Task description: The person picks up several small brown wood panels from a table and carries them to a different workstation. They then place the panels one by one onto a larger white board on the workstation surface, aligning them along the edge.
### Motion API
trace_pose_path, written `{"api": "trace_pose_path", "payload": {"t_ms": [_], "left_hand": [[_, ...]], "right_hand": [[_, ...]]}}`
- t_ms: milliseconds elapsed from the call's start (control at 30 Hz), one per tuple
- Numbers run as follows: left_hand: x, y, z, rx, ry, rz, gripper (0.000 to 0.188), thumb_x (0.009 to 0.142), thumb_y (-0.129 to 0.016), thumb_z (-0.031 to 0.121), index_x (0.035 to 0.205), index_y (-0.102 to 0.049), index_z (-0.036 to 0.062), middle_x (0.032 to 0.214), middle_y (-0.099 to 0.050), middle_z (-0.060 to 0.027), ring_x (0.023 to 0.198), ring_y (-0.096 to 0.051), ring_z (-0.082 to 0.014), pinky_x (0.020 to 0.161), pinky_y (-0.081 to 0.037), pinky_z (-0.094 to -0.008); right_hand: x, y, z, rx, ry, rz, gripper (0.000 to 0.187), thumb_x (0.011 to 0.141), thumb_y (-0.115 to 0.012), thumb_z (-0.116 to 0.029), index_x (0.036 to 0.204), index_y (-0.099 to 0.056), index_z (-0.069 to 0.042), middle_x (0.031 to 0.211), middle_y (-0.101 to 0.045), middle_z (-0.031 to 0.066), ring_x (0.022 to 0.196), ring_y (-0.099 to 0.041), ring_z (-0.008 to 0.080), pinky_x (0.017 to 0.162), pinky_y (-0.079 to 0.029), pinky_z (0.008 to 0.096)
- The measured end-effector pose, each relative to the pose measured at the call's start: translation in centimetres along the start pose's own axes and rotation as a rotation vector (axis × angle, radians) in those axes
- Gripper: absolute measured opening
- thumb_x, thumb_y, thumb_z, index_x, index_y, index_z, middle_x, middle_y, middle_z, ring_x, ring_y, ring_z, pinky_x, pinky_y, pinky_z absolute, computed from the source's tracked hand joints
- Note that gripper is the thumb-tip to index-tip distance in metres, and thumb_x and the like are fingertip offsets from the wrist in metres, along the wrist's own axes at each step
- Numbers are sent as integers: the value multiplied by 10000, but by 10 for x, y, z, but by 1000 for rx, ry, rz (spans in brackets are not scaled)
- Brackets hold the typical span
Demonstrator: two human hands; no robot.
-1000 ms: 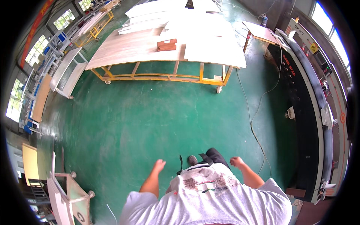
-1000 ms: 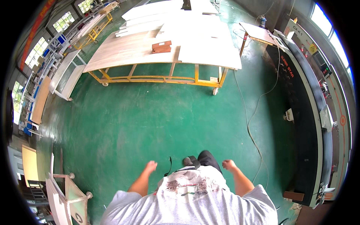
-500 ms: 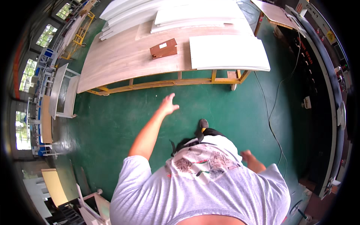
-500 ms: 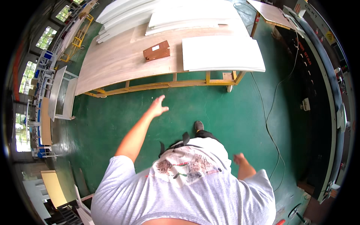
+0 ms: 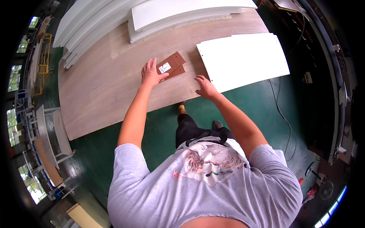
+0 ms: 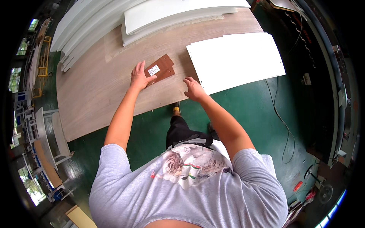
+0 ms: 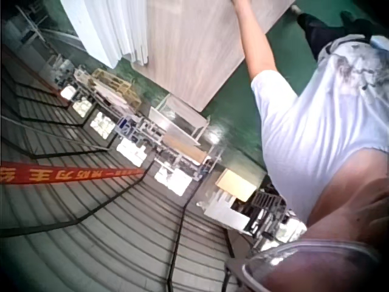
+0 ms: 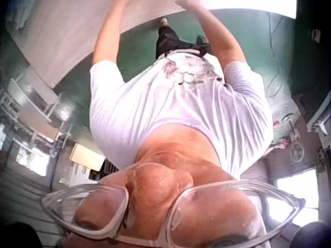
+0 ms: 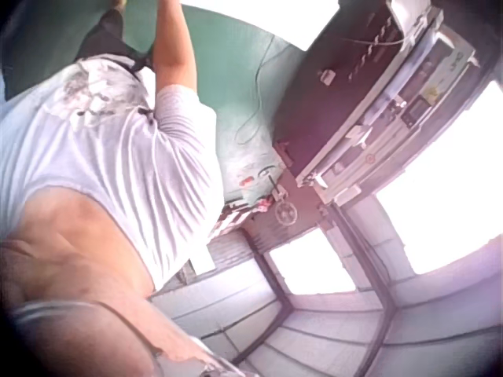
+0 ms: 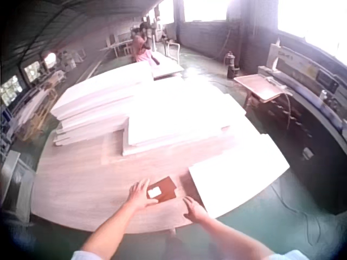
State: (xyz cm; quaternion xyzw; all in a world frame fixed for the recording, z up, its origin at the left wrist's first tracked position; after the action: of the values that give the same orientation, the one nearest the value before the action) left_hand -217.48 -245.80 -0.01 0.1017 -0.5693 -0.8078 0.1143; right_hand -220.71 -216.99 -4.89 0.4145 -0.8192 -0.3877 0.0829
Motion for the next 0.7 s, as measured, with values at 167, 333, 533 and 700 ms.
{"api": "trace_pose_path", "payload": {"t_ms": [167, 333, 533, 700], "left_hand": [[15, -26, -6, 12, -59, -377, 1110, 685, -852, 457, 1580, -254, 187, 1489, -462, -154, 1327, -491, -347, 1076, -446, -435], [25, -18, -84, -425, 100, -191, 1068, 684, -859, 315, 1555, -279, 101, 1391, -514, -203, 1218, -562, -380, 1004, -491, -471], [35, -13, -125, -374, -2, -178, 1049, 680, -858, 248, 1546, -289, 86, 1302, -545, -209, 1197, -549, -402, 997, -480, -484], [63, -28, -153, -293, 1, -132, 1040, 680, -859, 242, 1539, -297, 73, 1261, -553, -206, 1182, -527, -400, 1040, -432, -495]], "right_hand": [[102, -26, 17, -38, -263, -14, 1088, 702, -841, -134, 1575, -192, -122, 1618, -236, 136, 1353, -440, 393, 1105, -446, 432], [143, -19, 7, -173, -323, -153, 1033, 719, -836, -155, 1559, -241, -237, 1595, -250, 134, 1319, -490, 380, 1047, -494, 443], [164, -25, 2, -201, -315, -165, 651, 774, -791, -274, 1346, -492, -193, 1575, -279, 111, 1282, -531, 357, 999, -516, 448], [159, -25, -8, -204, -231, -70, 658, 749, -802, -261, 1320, -501, -132, 1465, -425, 120, 1269, -525, 332, 1001, -501, 448]]}}
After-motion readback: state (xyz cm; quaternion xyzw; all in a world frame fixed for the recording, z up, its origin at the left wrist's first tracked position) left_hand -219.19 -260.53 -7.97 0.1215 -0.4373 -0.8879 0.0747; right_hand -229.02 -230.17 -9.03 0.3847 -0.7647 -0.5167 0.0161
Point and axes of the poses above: each hand's wrist, its own x-axis towards the middle knuckle, its own y-axis out of the back of the hand, z = x × y, the point moved 7 cm from there along x, towards the middle knuckle
